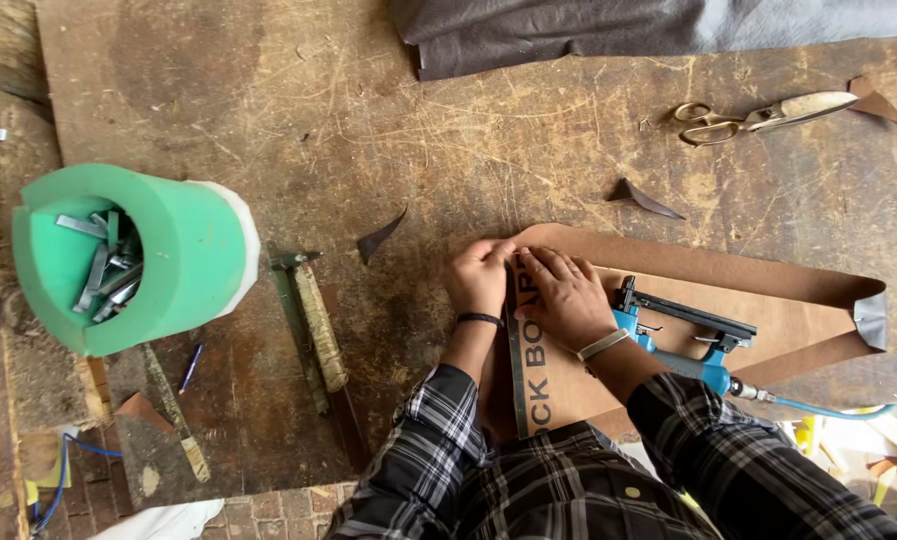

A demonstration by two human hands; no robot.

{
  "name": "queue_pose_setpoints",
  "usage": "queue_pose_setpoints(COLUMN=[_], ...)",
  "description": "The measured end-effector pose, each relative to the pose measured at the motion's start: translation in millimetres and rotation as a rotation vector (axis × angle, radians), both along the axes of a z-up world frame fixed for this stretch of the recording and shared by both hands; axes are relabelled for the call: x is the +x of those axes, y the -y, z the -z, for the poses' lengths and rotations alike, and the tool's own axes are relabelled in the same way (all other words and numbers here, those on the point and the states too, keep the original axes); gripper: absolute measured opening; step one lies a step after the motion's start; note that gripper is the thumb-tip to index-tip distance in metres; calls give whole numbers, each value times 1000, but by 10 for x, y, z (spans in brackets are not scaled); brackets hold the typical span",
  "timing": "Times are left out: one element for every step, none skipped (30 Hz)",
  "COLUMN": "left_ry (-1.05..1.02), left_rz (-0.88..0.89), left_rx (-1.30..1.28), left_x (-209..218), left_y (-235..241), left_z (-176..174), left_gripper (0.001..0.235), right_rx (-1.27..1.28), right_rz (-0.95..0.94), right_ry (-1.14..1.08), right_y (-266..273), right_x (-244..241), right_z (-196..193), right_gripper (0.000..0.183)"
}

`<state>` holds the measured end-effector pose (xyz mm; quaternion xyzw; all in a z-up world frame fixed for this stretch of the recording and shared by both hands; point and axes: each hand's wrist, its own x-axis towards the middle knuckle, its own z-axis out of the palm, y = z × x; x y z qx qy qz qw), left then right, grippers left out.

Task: The person staples dark fabric onto a triangular cardboard piece using a pneumatic staple gun. They fold the fabric edges over the board, secure them with staples, and trim excess fabric with scissors.

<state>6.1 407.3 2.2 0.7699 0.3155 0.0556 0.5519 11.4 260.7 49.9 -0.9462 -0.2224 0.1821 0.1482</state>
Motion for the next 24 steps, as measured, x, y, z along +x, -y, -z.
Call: queue_pose_setpoints(left_ry=[115, 229, 342, 342, 342, 342, 276, 216, 156, 121, 86, 56, 70, 82, 94, 99, 103, 110, 87, 63, 40, 27, 14, 4], left_rz=[111, 225, 339, 364, 390, 418, 463, 503, 542, 556, 570, 586, 560, 538, 517, 502, 486, 471, 488, 501, 513, 521, 529, 539], left_rx=[204, 400, 596, 633, 669, 707, 715, 723, 729, 737, 744, 754, 764, 770, 776, 789, 802, 819, 802, 790, 777, 798, 820, 835], left_x=[-61, -112, -172, -233, -297, -370, -452, -489, -509, -583, -645, -653, -648, -665, -681, -713, -745, -758, -765, -740, -721, -738, -755, -770], left_y=[-8, 20, 46, 54, 60, 58, 58, 83, 118, 157, 194, 215, 227, 249, 265, 298, 321, 323, 332, 317, 303, 292, 285, 315], left_z=[-16, -22, -25, -31, -37, -39, -40, -33, -21, -11, 3, 26, 51, 71, 89, 99, 104, 104, 99, 102, 101, 95, 87, 77], left_gripper=[5, 5, 9, 11, 16, 21, 23, 26, 30, 38, 46, 55, 56, 56, 58, 53, 49, 45, 45, 46, 46, 46, 46, 45], right_rx=[50, 92, 191, 293, 395, 395, 394, 298, 201, 41, -119, -130, -141, -155, -161, -172, -183, -175, -168, -156, -146, -135, -124, -96], right_rz=[8, 17, 62, 107, 152, 143, 134, 217, 296, 291, 286, 182, 79, -22, -15, -5, 7, 53, 100, 143, 142, 142, 143, 244], right_ry=[27, 55, 107, 159, 210, 250, 290, 162, 32, 2, -25, 48, 121, 189, 124, 59, -6, -100, -194, -286, -281, -281, -282, -405], right_y=[-14, 18, 77, 135, 181, 291, 463, 665, 888, 1105, 1314, 1469, 1562, 1615, 1628, 1613, 1581, 1549, 1507, 1428, 1328, 1200, 1060, 915], right_x=[24, 44, 49, 38, 13, -42, -117, -222, -352, -465, -566, -658, -720, -761, -782, -788, -759, -703, -630, -519, -409, -330, -243, -135], right_z=[22, 26, 8, -32, -77, -147, -243, -347, -445, -508, -545, -548, -514, -470, -420, -384, -374, -414, -487, -564, -653, -740, -826, -901], right_gripper=[87, 83, 69, 55, 42, 40, 37, 31, 27, 46, 66, 93, 120, 146, 131, 116, 102, 98, 94, 90, 86, 83, 81, 60])
